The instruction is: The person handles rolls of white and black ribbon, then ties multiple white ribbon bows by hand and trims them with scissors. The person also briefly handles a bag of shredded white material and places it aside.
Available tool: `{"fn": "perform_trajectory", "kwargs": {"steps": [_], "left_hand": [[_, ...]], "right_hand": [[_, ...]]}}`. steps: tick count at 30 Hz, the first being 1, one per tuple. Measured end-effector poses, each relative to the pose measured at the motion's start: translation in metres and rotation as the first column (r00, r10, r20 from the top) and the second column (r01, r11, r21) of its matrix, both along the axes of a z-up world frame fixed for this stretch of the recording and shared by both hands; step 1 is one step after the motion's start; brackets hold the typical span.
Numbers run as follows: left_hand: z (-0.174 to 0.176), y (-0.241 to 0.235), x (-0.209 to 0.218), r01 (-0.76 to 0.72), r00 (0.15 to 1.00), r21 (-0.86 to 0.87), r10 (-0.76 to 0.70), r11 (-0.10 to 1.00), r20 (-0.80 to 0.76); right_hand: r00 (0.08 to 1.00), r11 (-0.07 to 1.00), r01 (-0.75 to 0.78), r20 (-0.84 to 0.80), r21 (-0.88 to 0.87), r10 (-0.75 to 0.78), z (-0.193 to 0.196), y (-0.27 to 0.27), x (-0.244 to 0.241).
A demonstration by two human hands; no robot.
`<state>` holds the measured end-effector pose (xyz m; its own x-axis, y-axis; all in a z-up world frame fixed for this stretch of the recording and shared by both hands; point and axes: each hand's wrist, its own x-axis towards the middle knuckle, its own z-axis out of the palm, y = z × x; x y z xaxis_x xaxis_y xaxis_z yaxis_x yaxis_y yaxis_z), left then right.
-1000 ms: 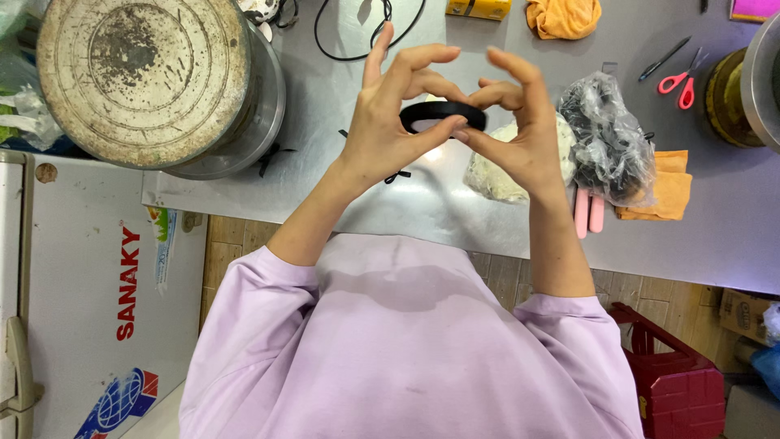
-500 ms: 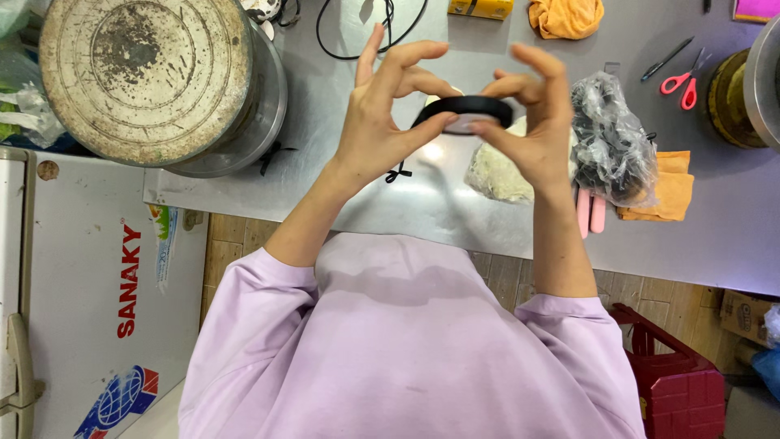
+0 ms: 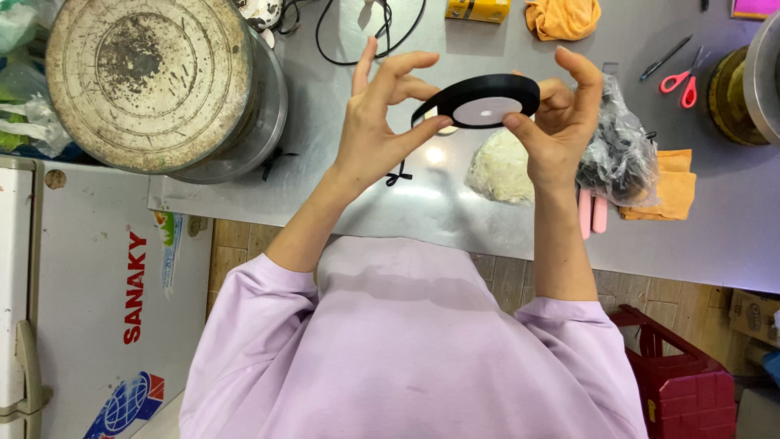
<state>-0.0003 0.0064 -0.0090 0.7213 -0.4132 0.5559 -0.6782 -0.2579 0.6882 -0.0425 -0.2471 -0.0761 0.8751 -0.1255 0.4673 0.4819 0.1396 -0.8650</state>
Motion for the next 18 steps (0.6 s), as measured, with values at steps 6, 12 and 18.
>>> {"fn": "perform_trajectory", "kwargs": {"steps": [6,12,18], "left_hand": [[0.003,-0.007,-0.003,0.086,0.996,-0.002,-0.086,0.996,0.005],[0.005,-0.017,-0.004,0.104,0.992,0.024,-0.106,0.994,0.073],[-0.003,-0.006,-0.006,0.029,0.988,-0.108,-0.012,0.994,0.155]], "right_hand": [[0.997,0.950,-0.074,-0.024,-0.304,0.070,0.014,0.007,-0.010],[1.000,0.867,-0.004,0.023,-0.499,0.017,0.014,0.020,-0.012],[0.998,0.985,0.033,0.052,-0.171,-0.025,-0.006,0.010,-0.010]]}}
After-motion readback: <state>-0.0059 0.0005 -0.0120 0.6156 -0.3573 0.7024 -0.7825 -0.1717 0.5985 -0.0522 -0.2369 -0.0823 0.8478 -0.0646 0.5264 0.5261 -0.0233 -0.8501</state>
